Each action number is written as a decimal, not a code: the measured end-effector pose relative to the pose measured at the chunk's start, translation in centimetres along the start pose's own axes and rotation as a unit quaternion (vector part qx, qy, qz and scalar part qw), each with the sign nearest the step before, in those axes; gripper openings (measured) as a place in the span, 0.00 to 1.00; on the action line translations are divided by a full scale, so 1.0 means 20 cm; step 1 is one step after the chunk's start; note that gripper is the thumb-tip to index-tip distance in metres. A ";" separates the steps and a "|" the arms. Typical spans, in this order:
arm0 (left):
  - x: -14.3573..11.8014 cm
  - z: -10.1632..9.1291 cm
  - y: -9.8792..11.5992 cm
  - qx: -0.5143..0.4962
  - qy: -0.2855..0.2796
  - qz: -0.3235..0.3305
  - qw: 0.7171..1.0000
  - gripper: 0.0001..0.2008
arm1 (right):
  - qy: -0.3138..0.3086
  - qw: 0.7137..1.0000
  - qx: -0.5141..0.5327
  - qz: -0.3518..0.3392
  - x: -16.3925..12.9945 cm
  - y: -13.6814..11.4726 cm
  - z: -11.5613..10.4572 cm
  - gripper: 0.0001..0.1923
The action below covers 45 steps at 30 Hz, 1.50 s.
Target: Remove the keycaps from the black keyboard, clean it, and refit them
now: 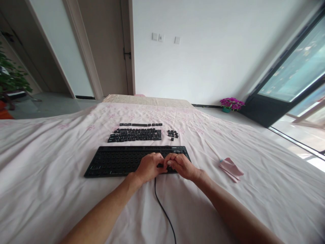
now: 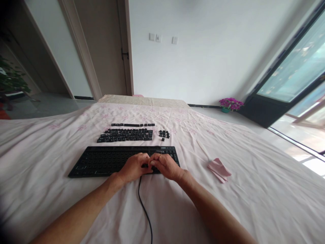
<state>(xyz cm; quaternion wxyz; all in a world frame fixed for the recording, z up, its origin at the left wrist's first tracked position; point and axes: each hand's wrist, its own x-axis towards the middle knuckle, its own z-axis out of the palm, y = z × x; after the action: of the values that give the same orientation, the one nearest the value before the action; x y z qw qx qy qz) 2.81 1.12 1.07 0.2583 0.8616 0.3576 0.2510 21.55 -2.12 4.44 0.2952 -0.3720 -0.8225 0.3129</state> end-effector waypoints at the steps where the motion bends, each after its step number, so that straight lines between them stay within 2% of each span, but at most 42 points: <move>1: 0.00 0.00 0.00 -0.008 -0.004 0.007 1.000 0.05 | -0.001 1.000 0.000 -0.012 0.00 0.00 0.01 0.17; 5: 0.00 0.01 -0.04 -0.029 -0.007 0.027 0.999 0.08 | -0.001 0.998 -0.027 -0.061 0.01 0.02 0.06 0.14; 8: 0.00 0.02 -0.05 -0.026 0.010 0.018 0.999 0.10 | 0.035 0.998 -0.013 -0.048 0.01 0.04 0.11 0.15; 12: -0.01 0.04 -0.04 0.003 0.012 0.023 1.000 0.09 | 0.129 0.990 0.036 -0.047 -0.02 0.07 0.16 0.16; 16: -0.01 0.05 -0.02 0.004 0.014 0.032 0.999 0.08 | 0.204 0.976 0.078 -0.009 -0.05 0.07 0.18 0.16; 24: -0.01 0.04 -0.01 -0.035 0.001 0.035 0.999 0.05 | 0.265 0.959 0.098 0.017 -0.04 0.06 0.19 0.18; 28: -0.01 0.03 0.00 -0.086 0.001 0.040 0.995 0.06 | 0.295 0.947 0.126 0.023 -0.03 0.08 0.21 0.17; 36: 0.00 0.00 0.00 -0.117 0.001 -0.012 0.993 0.05 | 0.262 0.964 0.052 -0.011 -0.03 0.03 0.17 0.16; 40: 0.01 0.01 -0.01 -0.168 0.016 -0.036 0.985 0.13 | 0.242 0.965 -0.070 -0.070 -0.03 -0.01 0.08 0.14; 42: 0.01 0.02 -0.03 -0.193 0.029 -0.053 0.979 0.17 | 0.244 0.962 -0.115 -0.048 -0.03 -0.01 0.03 0.14; 45: 0.02 0.03 -0.05 -0.231 0.045 -0.070 0.969 0.23 | 0.224 0.965 -0.133 0.037 0.00 0.01 -0.01 0.13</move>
<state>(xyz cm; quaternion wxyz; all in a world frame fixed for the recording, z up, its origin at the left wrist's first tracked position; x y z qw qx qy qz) 2.98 1.79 0.15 0.4513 0.7392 0.3604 0.3464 21.83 -1.99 4.31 0.4079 -0.4990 -0.7552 0.1198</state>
